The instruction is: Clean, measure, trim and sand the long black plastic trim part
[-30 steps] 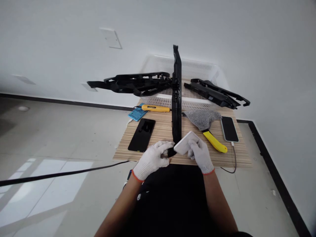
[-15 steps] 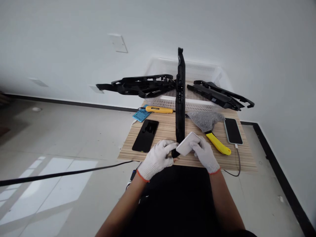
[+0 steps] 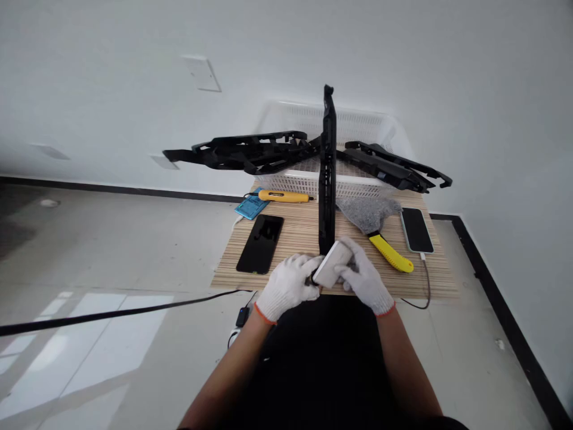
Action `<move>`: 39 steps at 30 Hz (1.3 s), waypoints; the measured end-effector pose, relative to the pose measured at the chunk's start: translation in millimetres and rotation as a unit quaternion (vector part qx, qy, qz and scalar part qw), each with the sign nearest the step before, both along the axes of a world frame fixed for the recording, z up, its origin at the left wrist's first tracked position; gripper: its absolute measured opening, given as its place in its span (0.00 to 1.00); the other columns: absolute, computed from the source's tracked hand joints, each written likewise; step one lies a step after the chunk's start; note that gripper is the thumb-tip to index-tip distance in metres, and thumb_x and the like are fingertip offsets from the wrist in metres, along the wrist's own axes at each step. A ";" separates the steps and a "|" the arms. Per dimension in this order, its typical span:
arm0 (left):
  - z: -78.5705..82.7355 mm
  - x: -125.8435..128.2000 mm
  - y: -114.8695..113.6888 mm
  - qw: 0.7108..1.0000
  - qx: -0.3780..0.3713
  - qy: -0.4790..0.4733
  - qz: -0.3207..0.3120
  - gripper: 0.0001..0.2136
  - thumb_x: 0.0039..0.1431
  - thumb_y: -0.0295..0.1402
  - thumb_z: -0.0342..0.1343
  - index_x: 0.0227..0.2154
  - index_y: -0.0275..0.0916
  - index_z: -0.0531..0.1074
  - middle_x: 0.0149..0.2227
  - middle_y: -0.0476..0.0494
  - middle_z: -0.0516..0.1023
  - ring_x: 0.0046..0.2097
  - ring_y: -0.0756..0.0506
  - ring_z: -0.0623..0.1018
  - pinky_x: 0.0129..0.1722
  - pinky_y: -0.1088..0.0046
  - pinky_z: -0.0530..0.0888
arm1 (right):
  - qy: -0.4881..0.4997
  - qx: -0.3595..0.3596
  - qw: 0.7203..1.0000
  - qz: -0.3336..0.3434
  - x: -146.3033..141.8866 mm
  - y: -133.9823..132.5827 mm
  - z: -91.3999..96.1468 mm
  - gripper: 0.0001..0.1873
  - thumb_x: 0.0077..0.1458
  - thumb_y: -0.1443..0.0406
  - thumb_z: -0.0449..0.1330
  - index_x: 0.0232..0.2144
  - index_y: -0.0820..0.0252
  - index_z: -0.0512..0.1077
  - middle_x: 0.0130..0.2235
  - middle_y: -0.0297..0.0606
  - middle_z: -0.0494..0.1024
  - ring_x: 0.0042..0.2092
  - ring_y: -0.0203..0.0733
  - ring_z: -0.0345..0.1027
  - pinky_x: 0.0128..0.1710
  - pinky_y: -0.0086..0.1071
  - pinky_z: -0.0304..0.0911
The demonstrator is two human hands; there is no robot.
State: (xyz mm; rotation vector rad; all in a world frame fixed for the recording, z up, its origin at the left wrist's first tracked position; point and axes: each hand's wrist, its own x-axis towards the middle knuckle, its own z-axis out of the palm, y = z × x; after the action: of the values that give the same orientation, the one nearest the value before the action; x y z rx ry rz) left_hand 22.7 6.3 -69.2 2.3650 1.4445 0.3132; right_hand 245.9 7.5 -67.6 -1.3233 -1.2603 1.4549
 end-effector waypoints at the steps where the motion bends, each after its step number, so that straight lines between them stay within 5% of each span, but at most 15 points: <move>1: -0.7 -0.5 -0.6 1.000 0.001 -0.001 0.006 0.28 0.53 0.35 0.65 0.59 0.41 0.74 0.47 0.39 0.81 0.48 0.35 0.79 0.49 0.57 0.75 | 0.007 0.013 0.999 -0.036 0.1 0.7 -1.5 0.40 0.59 0.59 0.64 0.71 0.46 0.57 0.39 0.32 0.74 0.27 0.32 0.67 0.24 0.27 0.69; 3: -3.1 -1.4 -1.8 1.000 0.011 -0.009 0.014 0.29 0.52 0.35 0.66 0.59 0.41 0.74 0.48 0.39 0.81 0.48 0.34 0.80 0.49 0.56 0.76 | 0.020 0.033 0.997 -0.061 -1.2 1.4 -3.6 0.39 0.60 0.58 0.64 0.70 0.45 0.58 0.41 0.34 0.75 0.28 0.33 0.68 0.27 0.29 0.72; 6: -7.5 -2.1 -3.1 0.999 0.034 -0.038 0.010 0.29 0.53 0.36 0.68 0.59 0.39 0.74 0.48 0.37 0.81 0.49 0.34 0.80 0.50 0.55 0.76 | 0.034 0.019 0.998 0.050 -6.1 0.2 -5.4 0.38 0.57 0.59 0.68 0.67 0.46 0.63 0.47 0.38 0.76 0.35 0.38 0.72 0.32 0.31 0.75; 11: -12.4 -2.5 -5.3 0.992 0.059 -0.095 0.052 0.20 0.53 0.30 0.68 0.50 0.40 0.78 0.46 0.39 0.83 0.48 0.36 0.81 0.50 0.57 0.77 | 0.047 0.054 0.995 -0.076 -11.2 -3.7 -7.9 0.39 0.58 0.57 0.66 0.69 0.47 0.61 0.47 0.39 0.76 0.34 0.38 0.70 0.30 0.32 0.74; 14: -13.9 -3.8 -7.4 0.983 0.077 -0.164 0.041 0.21 0.53 0.30 0.68 0.51 0.42 0.77 0.51 0.40 0.83 0.50 0.37 0.82 0.51 0.57 0.77 | 0.039 0.045 0.998 0.026 -14.1 -6.5 -7.3 0.37 0.54 0.59 0.69 0.66 0.48 0.67 0.49 0.40 0.77 0.35 0.40 0.71 0.29 0.32 0.72; 18: -15.0 -6.3 -9.5 0.968 0.087 -0.227 0.064 0.19 0.51 0.27 0.68 0.47 0.42 0.77 0.49 0.42 0.85 0.49 0.39 0.83 0.50 0.60 0.78 | 0.045 0.074 0.994 -0.060 -24.5 -9.3 -5.3 0.34 0.56 0.58 0.66 0.65 0.50 0.68 0.57 0.42 0.75 0.45 0.45 0.74 0.34 0.33 0.74; 21: -14.6 -7.1 -9.1 0.960 0.075 -0.259 0.078 0.17 0.52 0.29 0.67 0.47 0.42 0.78 0.47 0.44 0.86 0.47 0.40 0.84 0.49 0.63 0.79 | 0.063 0.079 0.995 -0.003 -33.4 -9.2 -5.4 0.34 0.52 0.60 0.69 0.62 0.51 0.71 0.59 0.41 0.75 0.51 0.46 0.73 0.42 0.34 0.75; 25: -14.2 -5.7 -6.8 0.959 0.077 -0.255 0.097 0.18 0.49 0.27 0.68 0.45 0.42 0.78 0.47 0.44 0.86 0.47 0.40 0.84 0.49 0.64 0.79 | 0.085 0.059 0.988 -0.116 -39.0 -4.1 -7.6 0.33 0.53 0.59 0.67 0.62 0.52 0.69 0.47 0.39 0.78 0.36 0.39 0.71 0.27 0.29 0.69; 29: -15.8 -4.3 -5.7 0.963 0.111 -0.230 0.083 0.14 0.51 0.28 0.66 0.42 0.41 0.79 0.42 0.43 0.87 0.42 0.40 0.85 0.43 0.64 0.80 | 0.093 0.022 0.994 -0.059 -40.7 2.5 -7.2 0.33 0.51 0.59 0.68 0.59 0.53 0.69 0.40 0.36 0.78 0.26 0.33 0.63 0.20 0.27 0.61; 33: -16.2 -3.7 -6.3 0.962 0.132 -0.219 0.095 0.16 0.50 0.29 0.69 0.43 0.42 0.79 0.46 0.42 0.86 0.43 0.39 0.85 0.45 0.62 0.80 | 0.113 0.041 0.977 -0.175 -41.6 2.5 -1.3 0.31 0.52 0.57 0.66 0.58 0.53 0.67 0.39 0.33 0.75 0.23 0.30 0.59 0.17 0.25 0.56; 37: -14.6 -4.8 -5.8 0.958 0.107 -0.248 0.095 0.18 0.49 0.29 0.70 0.45 0.42 0.80 0.47 0.43 0.86 0.45 0.40 0.85 0.47 0.64 0.80 | 0.102 -0.002 0.994 -0.037 -42.5 -4.7 1.9 0.31 0.53 0.59 0.66 0.59 0.51 0.67 0.39 0.33 0.77 0.24 0.31 0.60 0.18 0.26 0.58; 39: -14.3 -5.9 -5.2 0.959 0.098 -0.245 0.101 0.19 0.49 0.28 0.69 0.46 0.43 0.80 0.49 0.44 0.86 0.46 0.39 0.85 0.48 0.63 0.80 | 0.090 0.007 0.992 -0.084 -44.8 -6.6 1.3 0.31 0.54 0.58 0.65 0.60 0.51 0.66 0.44 0.37 0.78 0.28 0.34 0.66 0.22 0.28 0.64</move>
State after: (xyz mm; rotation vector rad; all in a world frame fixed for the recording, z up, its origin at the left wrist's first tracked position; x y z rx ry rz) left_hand 16.8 1.0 -83.5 2.0660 1.4519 1.0576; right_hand 201.1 0.9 -66.3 -1.2293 -1.0165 1.4098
